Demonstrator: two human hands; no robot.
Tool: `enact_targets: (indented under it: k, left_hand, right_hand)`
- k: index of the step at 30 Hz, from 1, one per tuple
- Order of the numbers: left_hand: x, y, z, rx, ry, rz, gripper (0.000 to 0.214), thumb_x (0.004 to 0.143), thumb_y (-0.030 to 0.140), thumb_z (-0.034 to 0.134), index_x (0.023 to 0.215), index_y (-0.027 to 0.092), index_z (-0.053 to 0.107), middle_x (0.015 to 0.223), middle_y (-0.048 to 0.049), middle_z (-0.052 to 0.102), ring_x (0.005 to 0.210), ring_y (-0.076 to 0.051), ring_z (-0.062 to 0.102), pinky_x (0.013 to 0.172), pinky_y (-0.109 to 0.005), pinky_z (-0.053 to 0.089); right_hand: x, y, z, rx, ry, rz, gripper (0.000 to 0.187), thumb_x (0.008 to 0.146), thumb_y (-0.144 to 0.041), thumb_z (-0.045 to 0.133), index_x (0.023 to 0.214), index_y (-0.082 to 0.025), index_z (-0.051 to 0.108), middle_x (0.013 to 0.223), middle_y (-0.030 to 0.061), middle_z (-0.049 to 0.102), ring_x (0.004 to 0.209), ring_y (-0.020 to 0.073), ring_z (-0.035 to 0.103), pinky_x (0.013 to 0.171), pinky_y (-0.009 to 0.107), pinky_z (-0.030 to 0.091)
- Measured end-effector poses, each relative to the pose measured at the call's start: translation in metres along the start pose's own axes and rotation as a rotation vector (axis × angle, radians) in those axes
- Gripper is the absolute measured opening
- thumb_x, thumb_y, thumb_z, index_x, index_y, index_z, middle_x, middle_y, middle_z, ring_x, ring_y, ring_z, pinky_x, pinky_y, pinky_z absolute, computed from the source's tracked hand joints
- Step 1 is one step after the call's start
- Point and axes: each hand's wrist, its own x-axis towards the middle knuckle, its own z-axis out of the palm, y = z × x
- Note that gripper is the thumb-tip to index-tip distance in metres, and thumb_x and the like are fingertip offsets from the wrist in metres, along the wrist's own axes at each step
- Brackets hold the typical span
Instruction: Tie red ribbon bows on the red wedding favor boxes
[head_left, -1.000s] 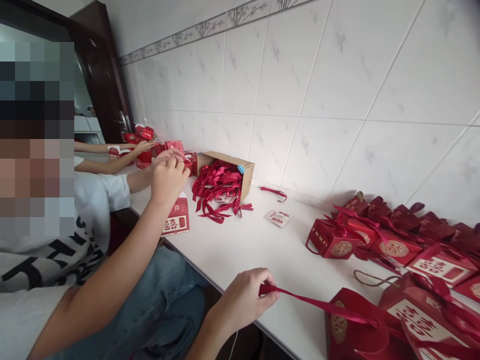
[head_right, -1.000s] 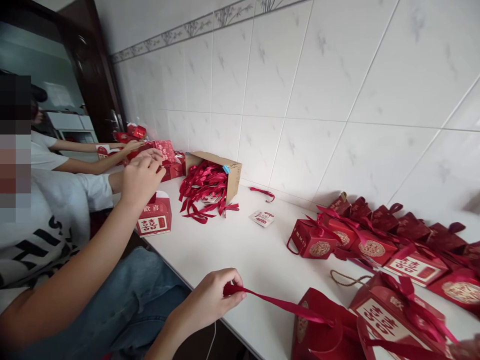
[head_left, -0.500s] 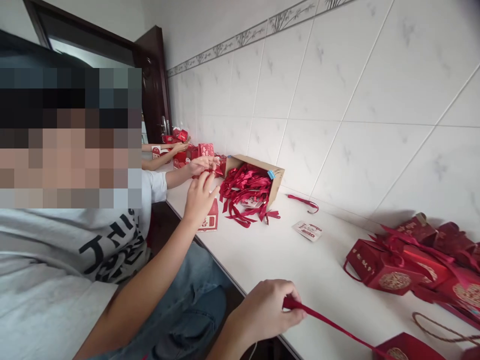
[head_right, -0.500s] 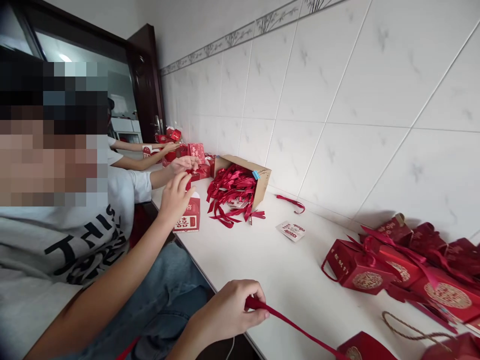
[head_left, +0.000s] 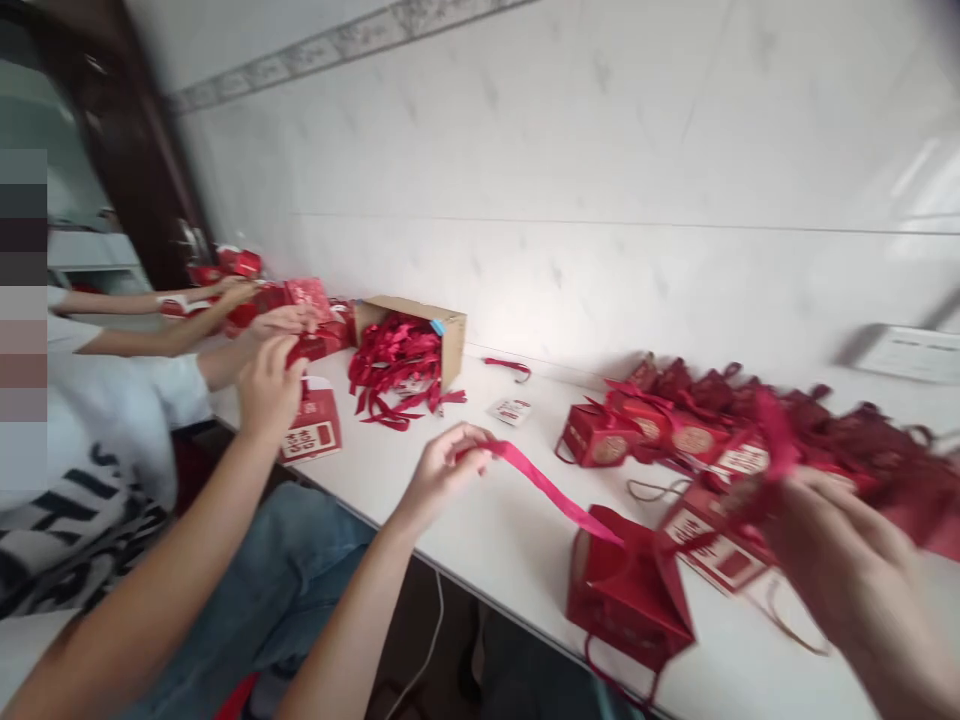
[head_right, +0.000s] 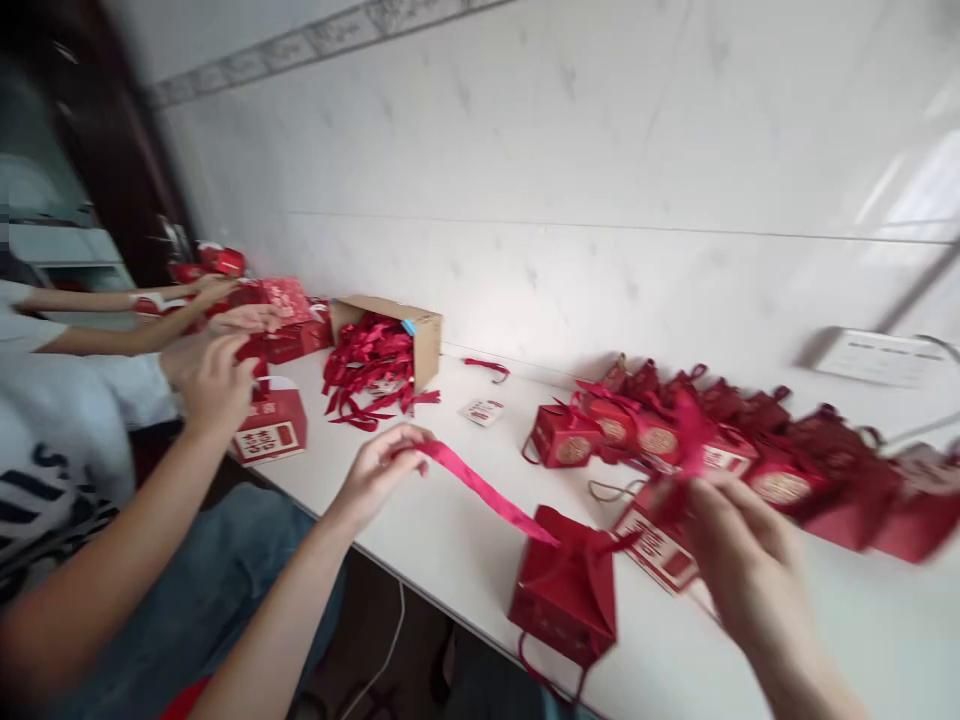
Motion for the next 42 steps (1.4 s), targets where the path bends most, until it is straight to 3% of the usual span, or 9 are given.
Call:
enact_targets:
  k: [1, 2, 6, 13, 17, 22, 32, 42]
  left_hand:
    - [0.008, 0.001, 0.008, -0.084, 0.028, 0.019, 0.008, 0.073, 0.024, 0.062, 0.078, 0.017, 0.061, 0.084, -0.0049, 0.066, 0.074, -0.015, 0.058, 0.064, -0.025, 0.044]
    - [0.015, 0.003, 0.016, -0.172, 0.045, 0.032, 0.009, 0.073, 0.024, 0.063, 0.077, 0.017, 0.061, 0.086, -0.0057, 0.067, 0.078, -0.016, 0.060, 0.066, -0.026, 0.046]
    - [0.036, 0.014, 0.043, -0.460, 0.009, 0.025, 0.011, 0.068, 0.025, 0.068, 0.072, 0.018, 0.061, 0.085, -0.0039, 0.069, 0.085, -0.019, 0.065, 0.074, -0.031, 0.049]
    - [0.045, 0.021, 0.065, -0.633, -0.012, -0.038, 0.011, 0.065, 0.024, 0.069, 0.070, 0.019, 0.060, 0.074, -0.0001, 0.068, 0.082, -0.020, 0.067, 0.072, -0.030, 0.050]
    - [0.044, 0.017, 0.061, -0.690, -0.017, -0.069, 0.011, 0.065, 0.024, 0.069, 0.070, 0.019, 0.059, 0.076, 0.0003, 0.067, 0.079, -0.018, 0.066, 0.069, -0.027, 0.050]
    - [0.042, 0.013, 0.052, -0.741, -0.009, -0.088, 0.008, 0.067, 0.021, 0.065, 0.070, 0.019, 0.057, 0.063, 0.0034, 0.058, 0.066, -0.014, 0.061, 0.065, -0.027, 0.049]
    - [0.023, -0.014, 0.025, -0.743, 0.144, -0.301, 0.006, 0.069, 0.016, 0.057, 0.072, 0.018, 0.053, 0.059, 0.0051, 0.050, 0.049, -0.008, 0.048, 0.049, -0.020, 0.042]
    - [0.011, -0.035, 0.022, -0.777, 0.101, -0.441, 0.003, 0.069, 0.017, 0.057, 0.068, 0.015, 0.055, 0.047, 0.0072, 0.035, 0.041, -0.006, 0.038, 0.037, -0.017, 0.028]
  right_hand:
    - [0.005, -0.003, -0.001, 0.008, 0.008, 0.007, 0.033, 0.057, -0.046, 0.082, 0.068, -0.021, 0.064, 0.062, 0.0016, 0.059, 0.055, 0.0116, 0.053, 0.046, 0.020, 0.044]
    - [0.007, -0.005, 0.000, 0.003, -0.040, 0.024, 0.034, 0.058, -0.049, 0.081, 0.067, -0.021, 0.064, 0.063, 0.0017, 0.059, 0.056, 0.0118, 0.053, 0.047, 0.021, 0.044]
    - [0.011, -0.005, 0.019, 0.032, -0.253, -0.049, 0.025, 0.074, -0.046, 0.070, 0.074, -0.022, 0.063, 0.070, -0.0004, 0.060, 0.065, 0.0124, 0.055, 0.063, 0.024, 0.046]
    - [0.014, 0.003, 0.021, 0.079, -0.299, -0.085, 0.018, 0.084, -0.039, 0.061, 0.078, -0.022, 0.061, 0.073, -0.0019, 0.056, 0.065, 0.0116, 0.051, 0.064, 0.025, 0.043]
    - [0.008, 0.003, 0.016, 0.135, -0.318, -0.055, 0.017, 0.084, -0.038, 0.063, 0.077, -0.022, 0.061, 0.071, -0.0020, 0.057, 0.062, 0.0112, 0.053, 0.061, 0.024, 0.043]
    - [0.004, -0.002, 0.011, 0.188, -0.318, -0.053, 0.016, 0.081, -0.036, 0.066, 0.075, -0.021, 0.063, 0.068, -0.0017, 0.057, 0.059, 0.0101, 0.053, 0.058, 0.023, 0.044]
    - [-0.005, 0.006, -0.025, 0.152, -0.164, -0.002, 0.018, 0.077, -0.035, 0.068, 0.071, -0.021, 0.061, 0.065, -0.0023, 0.054, 0.051, 0.0087, 0.046, 0.049, 0.023, 0.039]
    - [-0.024, 0.028, -0.042, 0.116, -0.089, 0.138, 0.028, 0.075, -0.039, 0.069, 0.063, -0.019, 0.054, 0.056, -0.0029, 0.045, 0.049, 0.0085, 0.040, 0.049, 0.023, 0.039]
